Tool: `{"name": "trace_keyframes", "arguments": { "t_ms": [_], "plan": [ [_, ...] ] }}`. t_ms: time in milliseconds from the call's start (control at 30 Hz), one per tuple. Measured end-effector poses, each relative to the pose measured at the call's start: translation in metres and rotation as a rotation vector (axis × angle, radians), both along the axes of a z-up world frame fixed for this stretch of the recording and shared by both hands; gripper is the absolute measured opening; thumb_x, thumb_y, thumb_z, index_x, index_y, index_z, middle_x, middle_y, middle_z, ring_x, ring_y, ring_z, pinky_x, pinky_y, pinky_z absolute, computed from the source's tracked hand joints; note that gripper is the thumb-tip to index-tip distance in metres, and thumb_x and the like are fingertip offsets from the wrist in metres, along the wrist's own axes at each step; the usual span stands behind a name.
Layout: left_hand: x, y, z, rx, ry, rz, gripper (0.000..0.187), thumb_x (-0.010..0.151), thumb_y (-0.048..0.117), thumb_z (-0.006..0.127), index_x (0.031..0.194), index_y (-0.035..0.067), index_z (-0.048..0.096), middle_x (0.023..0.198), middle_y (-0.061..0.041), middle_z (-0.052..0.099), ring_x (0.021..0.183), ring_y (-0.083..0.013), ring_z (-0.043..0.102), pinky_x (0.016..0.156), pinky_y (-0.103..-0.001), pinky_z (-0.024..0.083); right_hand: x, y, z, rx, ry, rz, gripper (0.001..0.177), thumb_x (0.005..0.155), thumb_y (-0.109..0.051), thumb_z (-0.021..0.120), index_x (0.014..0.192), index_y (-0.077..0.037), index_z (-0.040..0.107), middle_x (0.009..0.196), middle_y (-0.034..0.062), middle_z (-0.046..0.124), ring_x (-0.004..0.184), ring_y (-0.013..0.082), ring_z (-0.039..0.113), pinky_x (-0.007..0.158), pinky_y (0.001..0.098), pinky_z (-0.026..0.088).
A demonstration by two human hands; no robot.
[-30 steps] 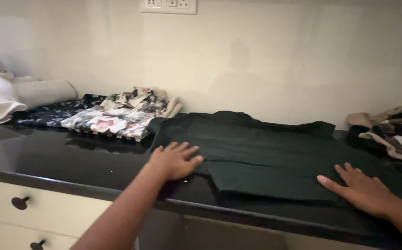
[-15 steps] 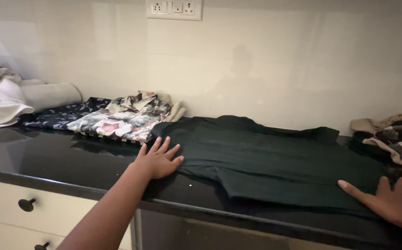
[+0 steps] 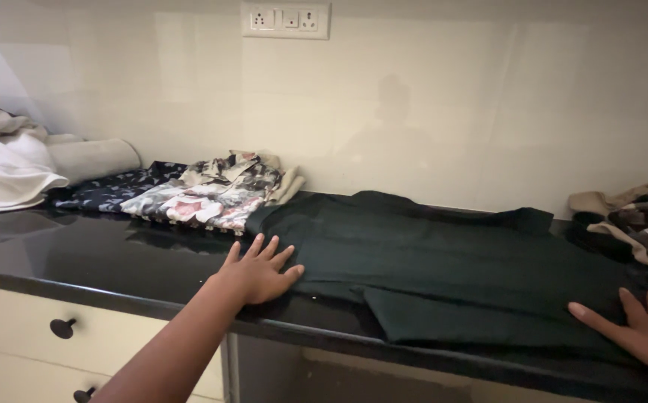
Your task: Folding a dark green garment on a black countertop next to other folded items.
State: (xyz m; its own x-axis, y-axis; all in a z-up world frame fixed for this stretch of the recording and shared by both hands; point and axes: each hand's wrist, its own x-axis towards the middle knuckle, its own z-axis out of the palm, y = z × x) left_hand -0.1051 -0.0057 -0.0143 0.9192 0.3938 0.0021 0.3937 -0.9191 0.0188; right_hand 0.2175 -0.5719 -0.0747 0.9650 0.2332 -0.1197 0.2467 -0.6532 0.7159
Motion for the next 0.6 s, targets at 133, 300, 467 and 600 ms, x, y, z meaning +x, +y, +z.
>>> {"name": "trace_keyframes", "arguments": {
  "t_ms": [133,300,467,600],
  "plan": [
    [-0.016,-0.007,0.008,0.004,0.045,-0.02,0.08,0.096,0.074,0.021,0.166,0.037,0.011,0.175,0.0,-0.001,0.162,-0.0245,-0.008,0.128,-0.056,-0.003,0.025,-0.036,-0.021,-0.196,-0.053,0.09,0.08,0.104,-0.073,0.046,0.16,-0.059,-0.01,0.17,0.0346,0.002,0.154,0.05,0.021,0.124,0.052,0.026],
    [-0.021,-0.013,0.013,-0.005,0.086,-0.019,0.081,0.095,0.076,0.02,0.166,0.038,0.008,0.175,-0.001,-0.007,0.162,-0.0244,-0.011,0.128,-0.056,-0.005,0.0,-0.037,-0.009,-0.211,-0.037,0.116,0.071,0.11,-0.068,0.039,0.161,-0.056,-0.009,0.17,0.0318,0.0,0.156,0.0536,0.011,0.127,0.0599,0.02],
    [-0.024,-0.031,0.008,0.171,-0.24,-0.162,0.069,0.095,0.063,0.036,0.147,0.017,0.035,0.159,-0.014,0.021,0.15,-0.03,0.017,0.118,-0.057,0.015,-0.037,-0.013,0.015,-0.222,-0.061,0.095,0.068,0.112,-0.059,0.039,0.161,-0.057,-0.009,0.166,0.036,0.008,0.153,0.0543,0.021,0.125,0.0583,0.025],
    [-0.033,-0.099,0.015,0.063,-0.855,-0.555,0.037,0.096,0.044,0.055,0.093,0.007,0.062,0.095,-0.016,0.07,0.092,-0.0345,0.065,0.083,-0.048,0.049,0.031,-0.039,0.007,-0.147,-0.287,0.573,0.08,0.097,-0.063,0.049,0.162,-0.053,0.004,0.162,0.0362,0.02,0.15,0.0472,0.032,0.121,0.0556,0.031]
  ]
}}
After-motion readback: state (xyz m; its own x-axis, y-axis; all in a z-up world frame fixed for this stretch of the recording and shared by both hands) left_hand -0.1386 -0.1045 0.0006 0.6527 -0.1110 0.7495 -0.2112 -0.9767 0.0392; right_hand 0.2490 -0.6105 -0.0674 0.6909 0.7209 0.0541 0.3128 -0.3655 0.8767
